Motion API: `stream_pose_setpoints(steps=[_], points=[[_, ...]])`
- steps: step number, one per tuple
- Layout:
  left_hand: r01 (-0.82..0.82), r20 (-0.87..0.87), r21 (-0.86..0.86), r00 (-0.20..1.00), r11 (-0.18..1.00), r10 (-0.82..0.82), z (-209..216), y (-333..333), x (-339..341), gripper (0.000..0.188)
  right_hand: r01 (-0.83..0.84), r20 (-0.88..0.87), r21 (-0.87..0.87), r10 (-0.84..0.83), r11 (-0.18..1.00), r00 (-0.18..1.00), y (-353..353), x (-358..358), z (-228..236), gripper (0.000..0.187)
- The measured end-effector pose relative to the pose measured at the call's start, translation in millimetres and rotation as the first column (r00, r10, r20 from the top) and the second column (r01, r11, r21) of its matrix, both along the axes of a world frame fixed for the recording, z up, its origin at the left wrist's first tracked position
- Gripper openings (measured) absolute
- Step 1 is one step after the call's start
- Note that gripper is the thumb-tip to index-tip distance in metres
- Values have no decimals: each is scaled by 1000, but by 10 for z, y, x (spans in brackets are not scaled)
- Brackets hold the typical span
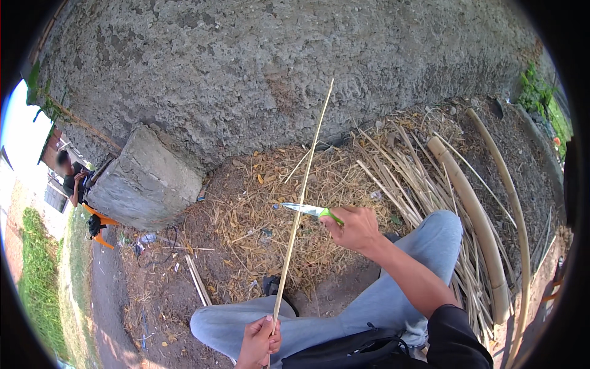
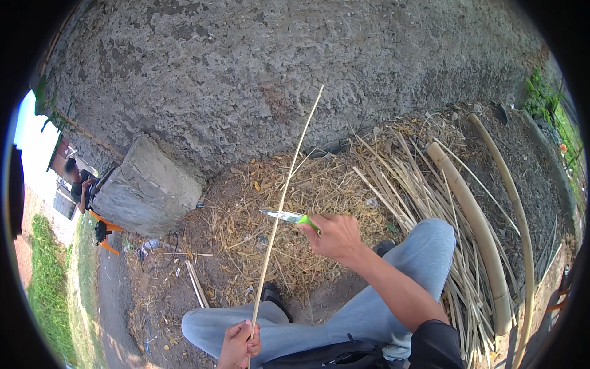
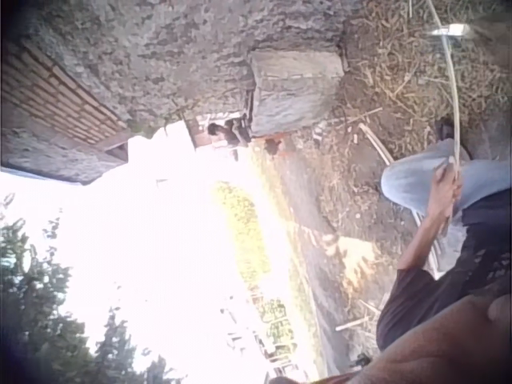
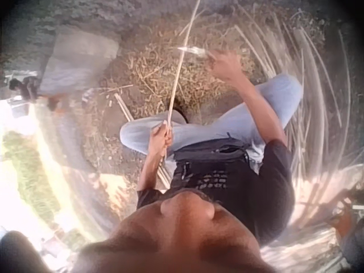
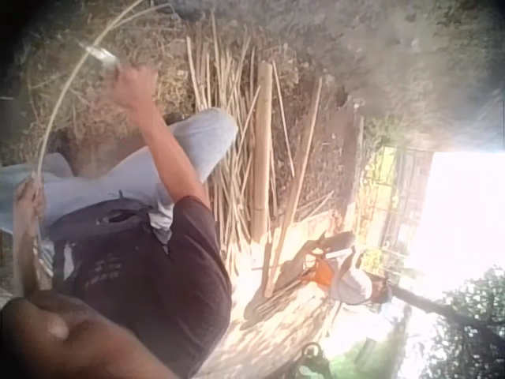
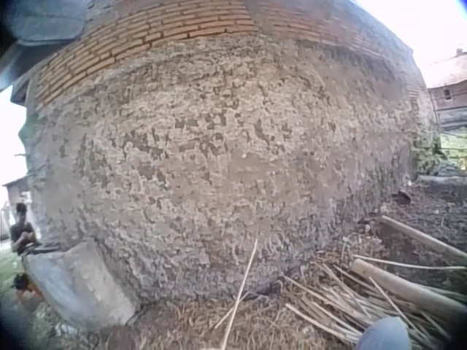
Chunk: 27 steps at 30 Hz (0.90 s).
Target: The person uses a knife to slice into a thin bamboo strip and then pulls the strip apart by hand.
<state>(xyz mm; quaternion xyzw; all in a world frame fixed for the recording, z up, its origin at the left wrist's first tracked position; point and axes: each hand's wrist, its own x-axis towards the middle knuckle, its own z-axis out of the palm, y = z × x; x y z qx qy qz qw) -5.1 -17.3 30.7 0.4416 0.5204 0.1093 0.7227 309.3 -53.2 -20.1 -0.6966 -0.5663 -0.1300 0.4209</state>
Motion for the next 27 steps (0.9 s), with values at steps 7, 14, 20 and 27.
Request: stream_pose_setpoints(steps=[7,14,20,27], points=[[-65,-30,-58,998,996,64,-38,-22,-132,32,89,-109,5,-88,996,990,-63,-37,6,30],[-41,-23,13,999,999,41,-110,12,-86,31,133,-48,34,-131,991,990,151,71,-23,29],[20,-46,100,999,995,-16,-54,-8,2,37,181,-97,-24,-182,983,978,259,129,-155,29],[86,-116,267,992,960,-57,60,-92,60,39,198,-242,-117,-222,973,945,384,140,-174,32]])
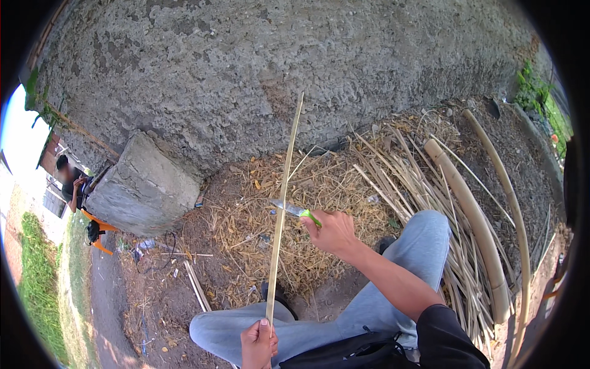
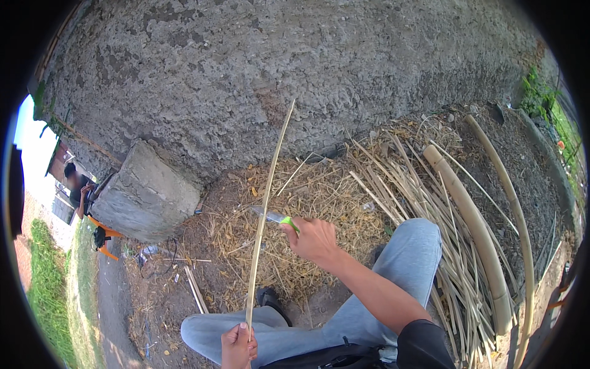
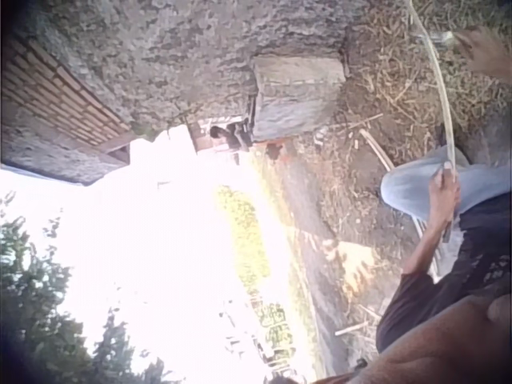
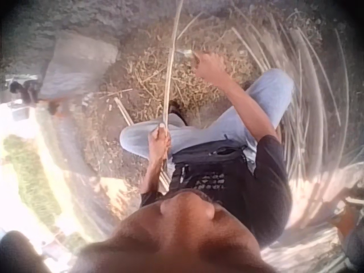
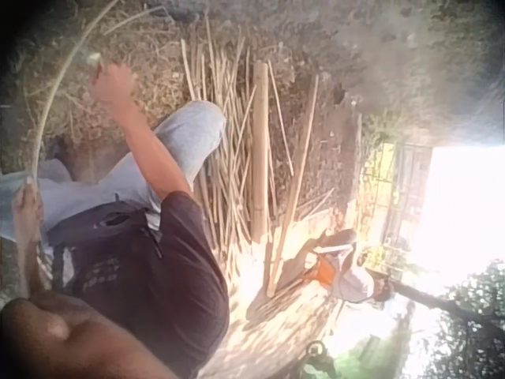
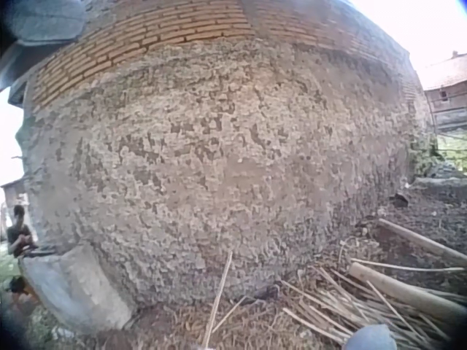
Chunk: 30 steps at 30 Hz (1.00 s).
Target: The person uses a knife to slice into a thin bamboo strip and then pulls the strip apart by hand.
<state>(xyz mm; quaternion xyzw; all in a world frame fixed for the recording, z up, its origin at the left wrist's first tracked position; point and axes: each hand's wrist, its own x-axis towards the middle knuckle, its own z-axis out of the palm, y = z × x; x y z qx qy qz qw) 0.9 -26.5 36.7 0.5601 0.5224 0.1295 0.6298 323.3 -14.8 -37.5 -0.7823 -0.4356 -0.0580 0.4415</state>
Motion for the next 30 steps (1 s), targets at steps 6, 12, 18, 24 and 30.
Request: stream_pose_setpoints(steps=[6,12,18,24,30], points=[[57,-149,-7,987,998,-58,-33,-98,-192,37,114,-213,-153,-145,982,966,-52,497,184,34],[-36,-138,-96,990,995,23,-84,15,-533,33,113,78,12,-114,994,990,-68,436,38,31],[-64,-85,-265,995,962,42,140,8,-716,32,76,168,118,-95,990,981,-22,350,-58,29],[-23,-235,-186,972,982,-22,501,-131,-1295,33,423,-247,-110,-437,899,865,-223,1193,180,44],[-161,-165,-160,977,974,135,195,-32,-1841,36,347,-422,88,-280,934,862,-334,946,-14,48]])
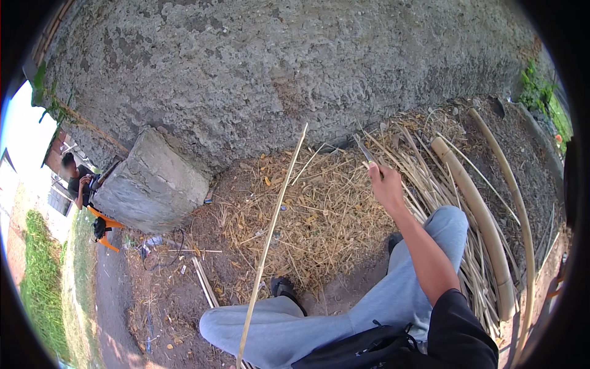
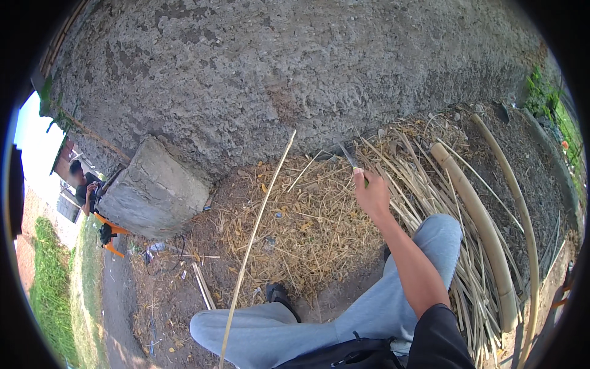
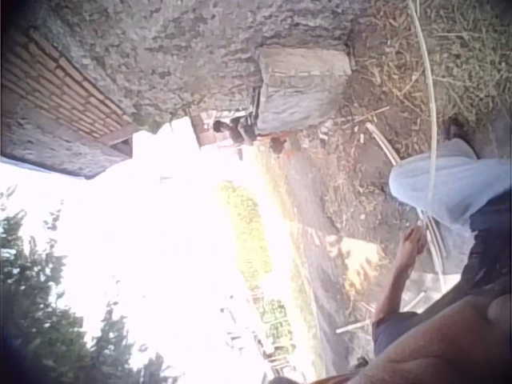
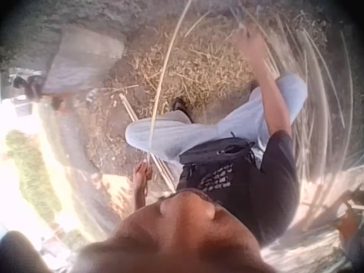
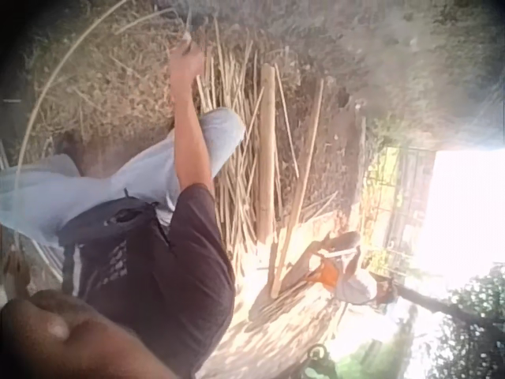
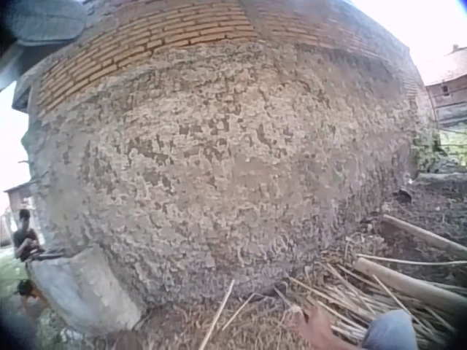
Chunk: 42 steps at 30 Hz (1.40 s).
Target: The person uses a knife to slice into a thin bamboo strip and then pulls the strip apart by hand.
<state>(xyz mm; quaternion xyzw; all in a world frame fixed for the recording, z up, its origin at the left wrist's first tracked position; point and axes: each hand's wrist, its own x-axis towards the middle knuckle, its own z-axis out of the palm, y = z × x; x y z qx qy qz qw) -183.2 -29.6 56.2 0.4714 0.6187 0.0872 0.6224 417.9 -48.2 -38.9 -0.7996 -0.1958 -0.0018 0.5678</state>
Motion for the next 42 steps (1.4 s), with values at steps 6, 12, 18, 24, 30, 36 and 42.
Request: stream_pose_setpoints(steps=[6,12,18,24,30,36,42], points=[[-127,-14,-38,992,991,127,-283,-20,104,35,-407,91,-193,429,893,899,-124,-821,365,39],[20,138,-88,990,996,-8,-107,28,657,31,-578,125,-86,584,812,802,-76,-1276,495,33],[23,215,-7,976,1000,-21,-440,219,1163,29,-572,159,9,564,820,810,-109,-1261,187,31],[143,408,27,902,989,-141,-319,304,1886,21,-671,249,35,644,741,724,-265,-1651,217,24],[130,486,96,859,987,-161,-331,332,2289,12,-718,295,9,684,696,667,-285,-1768,160,26],[146,535,-4,836,989,-121,-308,352,2401,12,-712,259,-3,688,702,678,-299,-1727,116,27],[196,490,10,854,981,-175,-196,454,2418,15,-706,289,0,676,708,678,-283,-1691,241,25]])
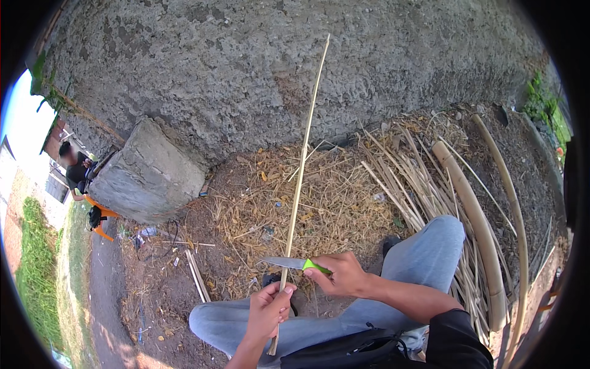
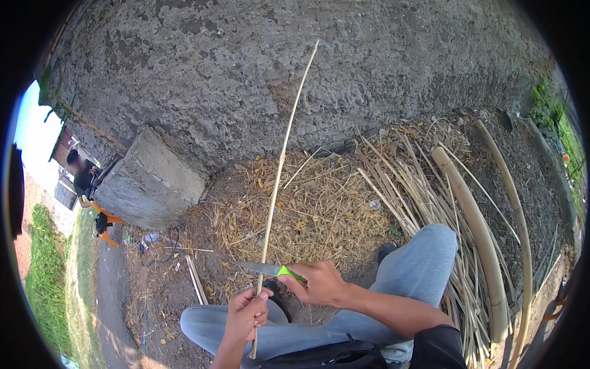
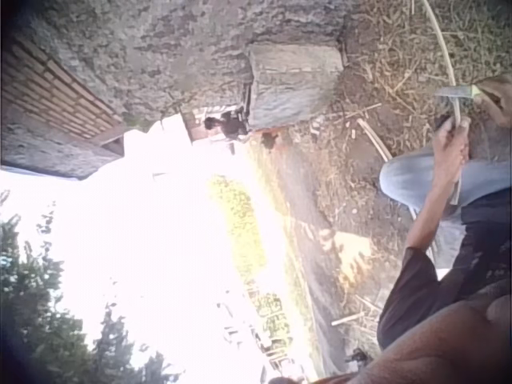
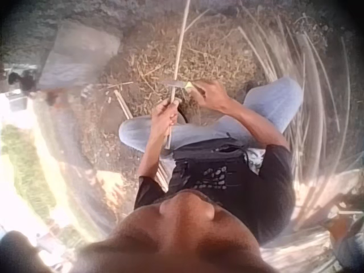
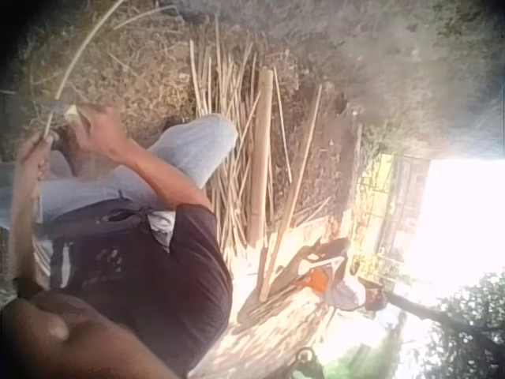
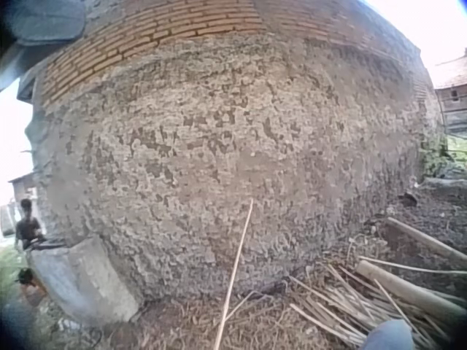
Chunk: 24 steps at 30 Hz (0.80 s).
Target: The person uses a knife to slice into a thin bamboo strip and then pulls the strip apart by hand.
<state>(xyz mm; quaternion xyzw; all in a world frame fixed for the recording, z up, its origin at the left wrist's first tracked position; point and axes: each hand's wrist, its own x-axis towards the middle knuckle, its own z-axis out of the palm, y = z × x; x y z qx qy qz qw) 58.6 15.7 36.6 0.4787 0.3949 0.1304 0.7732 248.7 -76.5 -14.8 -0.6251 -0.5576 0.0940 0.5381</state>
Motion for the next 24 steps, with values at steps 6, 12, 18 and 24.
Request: stream_pose_setpoints(steps=[6,12,18,24], points=[[134,-71,72,989,988,-129,78,132,-6,28,17,-49,47,-15,999,999,42,25,31,23],[244,-128,201,967,949,-222,78,155,41,36,1,8,33,-1,999,1000,42,39,24,20],[260,-119,201,963,945,-240,100,128,78,38,25,-49,35,-23,999,999,54,78,44,21],[248,-119,246,967,937,-224,78,165,29,37,79,-76,5,-78,997,994,22,154,-12,28]])
